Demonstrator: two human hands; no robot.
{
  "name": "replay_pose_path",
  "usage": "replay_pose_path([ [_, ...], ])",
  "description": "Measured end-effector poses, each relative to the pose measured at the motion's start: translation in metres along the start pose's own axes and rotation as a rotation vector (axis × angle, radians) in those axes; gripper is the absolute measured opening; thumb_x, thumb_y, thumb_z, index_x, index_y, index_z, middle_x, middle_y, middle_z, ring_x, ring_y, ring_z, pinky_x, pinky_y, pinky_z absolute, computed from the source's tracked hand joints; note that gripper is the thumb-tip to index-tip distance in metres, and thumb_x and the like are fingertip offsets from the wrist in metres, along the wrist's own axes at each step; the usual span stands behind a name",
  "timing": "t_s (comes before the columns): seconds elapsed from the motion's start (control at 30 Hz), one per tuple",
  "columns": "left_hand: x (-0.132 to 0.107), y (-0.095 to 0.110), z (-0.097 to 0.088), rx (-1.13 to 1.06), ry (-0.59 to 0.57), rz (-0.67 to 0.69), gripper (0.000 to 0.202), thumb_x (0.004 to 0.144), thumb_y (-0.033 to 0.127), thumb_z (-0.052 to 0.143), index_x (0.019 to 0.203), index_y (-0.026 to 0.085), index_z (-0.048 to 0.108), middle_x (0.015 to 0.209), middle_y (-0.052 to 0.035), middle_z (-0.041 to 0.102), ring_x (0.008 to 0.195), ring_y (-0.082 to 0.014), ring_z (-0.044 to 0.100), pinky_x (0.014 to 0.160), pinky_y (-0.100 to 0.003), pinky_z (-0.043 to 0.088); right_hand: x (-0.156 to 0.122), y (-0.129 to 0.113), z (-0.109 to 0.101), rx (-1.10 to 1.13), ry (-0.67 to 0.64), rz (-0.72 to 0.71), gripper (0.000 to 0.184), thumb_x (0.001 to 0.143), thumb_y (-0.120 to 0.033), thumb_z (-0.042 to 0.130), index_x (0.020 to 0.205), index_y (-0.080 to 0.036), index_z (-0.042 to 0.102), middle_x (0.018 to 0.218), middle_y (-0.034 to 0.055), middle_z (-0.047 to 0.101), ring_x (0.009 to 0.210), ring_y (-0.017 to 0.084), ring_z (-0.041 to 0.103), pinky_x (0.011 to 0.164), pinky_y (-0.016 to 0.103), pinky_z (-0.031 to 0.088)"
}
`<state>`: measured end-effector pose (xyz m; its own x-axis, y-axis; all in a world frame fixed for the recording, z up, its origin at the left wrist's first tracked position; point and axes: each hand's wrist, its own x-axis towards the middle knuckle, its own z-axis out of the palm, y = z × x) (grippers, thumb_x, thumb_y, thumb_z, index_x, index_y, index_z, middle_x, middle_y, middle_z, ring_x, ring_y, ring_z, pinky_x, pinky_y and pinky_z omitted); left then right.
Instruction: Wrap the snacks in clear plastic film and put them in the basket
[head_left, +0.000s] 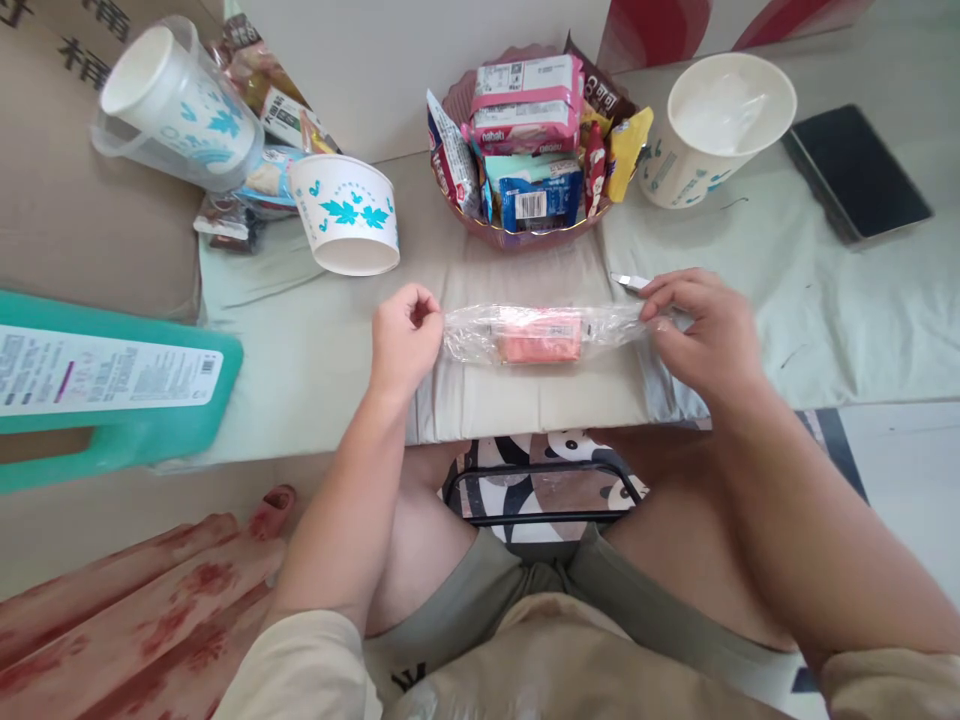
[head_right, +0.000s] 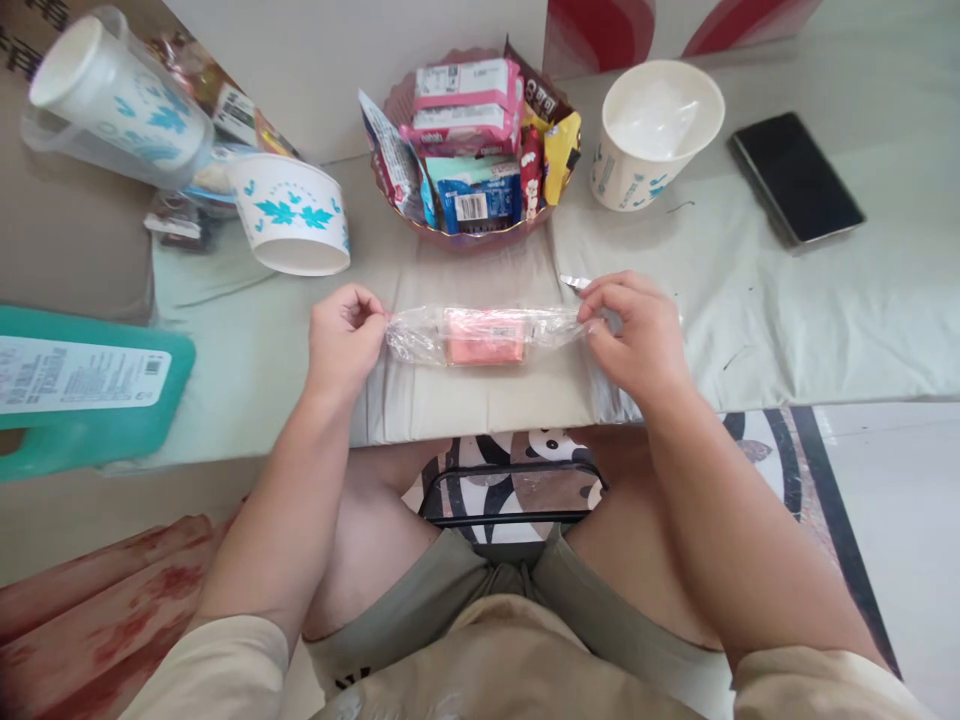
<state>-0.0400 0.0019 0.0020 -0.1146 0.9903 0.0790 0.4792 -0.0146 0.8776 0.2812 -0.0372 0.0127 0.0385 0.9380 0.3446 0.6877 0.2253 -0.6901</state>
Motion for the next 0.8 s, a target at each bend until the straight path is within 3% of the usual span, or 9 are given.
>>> replay_pose_path([
  [0.07,0.001,-0.002,-0.004,0.080,0.050,0.089,0.015,0.066,0.008,0.049,0.069,0.022,0.054,0.065,0.0022,0.057,0.062,-0.0132,0.052,0.060,-0.028,0.041,0.000,0.000,-0.003,-0.090,0.104,0.071,0.021,0.072,-0.012,0.051,0.066,-0.023,0.068,0.092,0.0068,0.077,0.095,0.027,0.071,0.094,0.050,0.053],
  [0.13,-0.001,0.001,-0.007,0.123,0.088,0.295,0.017,0.071,0.009,0.048,0.074,0.022,0.057,0.076,-0.0008,0.064,0.073,-0.0163,0.060,0.071,-0.032,0.049,-0.001,-0.006,-0.002,-0.091,0.180,0.042,0.024,0.078,-0.014,0.049,0.072,-0.022,0.071,0.091,0.0081,0.076,0.094,0.027,0.071,0.092,0.048,0.053],
  [0.2,-0.005,0.008,-0.006,0.160,0.031,0.522,0.014,0.079,0.015,0.051,0.083,0.023,0.062,0.092,-0.0040,0.070,0.092,-0.0209,0.067,0.089,-0.038,0.054,-0.001,-0.015,0.001,-0.037,0.108,-0.127,0.019,0.084,-0.023,0.054,0.088,-0.022,0.073,0.096,0.0097,0.076,0.096,0.028,0.072,0.090,0.047,0.053],
  [0.27,-0.008,0.015,-0.004,0.232,-0.102,0.642,0.012,0.082,0.025,0.059,0.093,0.023,0.065,0.106,-0.0064,0.074,0.106,-0.0252,0.068,0.101,-0.042,0.053,-0.003,-0.022,0.007,-0.057,-0.061,-0.286,0.024,0.086,-0.034,0.062,0.103,-0.022,0.073,0.106,0.0107,0.076,0.102,0.030,0.071,0.091,0.046,0.052],
  [0.33,-0.009,0.019,-0.002,0.323,-0.202,0.641,0.015,0.084,0.028,0.063,0.097,0.022,0.068,0.110,-0.0076,0.075,0.108,-0.0256,0.069,0.100,-0.041,0.054,-0.004,-0.025,0.013,-0.148,-0.180,-0.317,0.023,0.088,-0.037,0.063,0.106,-0.024,0.072,0.113,0.0098,0.076,0.106,0.031,0.070,0.094,0.047,0.049],
  [0.43,-0.011,0.021,-0.002,0.338,-0.197,0.592,0.014,0.089,0.022,0.056,0.088,0.020,0.069,0.094,-0.0056,0.076,0.090,-0.0201,0.071,0.083,-0.034,0.056,-0.004,-0.022,0.019,-0.216,-0.186,-0.244,0.014,0.093,-0.029,0.057,0.093,-0.024,0.070,0.108,0.0089,0.077,0.103,0.029,0.070,0.092,0.045,0.048],
  [0.57,-0.010,0.024,0.000,0.211,-0.060,0.530,0.013,0.091,0.024,0.059,0.082,0.021,0.068,0.080,-0.0015,0.074,0.075,-0.0149,0.068,0.074,-0.029,0.054,-0.001,-0.020,0.022,-0.258,-0.068,-0.150,0.015,0.096,-0.027,0.053,0.094,-0.023,0.068,0.094,0.0096,0.074,0.094,0.028,0.069,0.092,0.046,0.047],
  [0.7,0.004,0.013,0.007,0.187,0.063,0.287,0.013,0.096,0.029,0.060,0.088,0.022,0.067,0.074,0.0010,0.068,0.067,-0.0121,0.064,0.068,-0.026,0.053,0.005,-0.030,0.024,-0.351,0.152,-0.087,0.021,0.099,-0.023,0.047,0.103,-0.023,0.067,0.099,0.0129,0.072,0.098,0.031,0.066,0.093,0.051,0.047],
  [0.8,0.014,0.006,0.007,0.285,0.198,0.290,0.012,0.093,0.029,0.065,0.104,0.023,0.067,0.090,-0.0020,0.071,0.082,-0.0158,0.069,0.079,-0.030,0.057,0.005,-0.041,0.027,-0.323,0.111,-0.169,0.026,0.097,-0.019,0.045,0.104,-0.026,0.069,0.104,0.0128,0.071,0.102,0.031,0.065,0.091,0.050,0.049],
])
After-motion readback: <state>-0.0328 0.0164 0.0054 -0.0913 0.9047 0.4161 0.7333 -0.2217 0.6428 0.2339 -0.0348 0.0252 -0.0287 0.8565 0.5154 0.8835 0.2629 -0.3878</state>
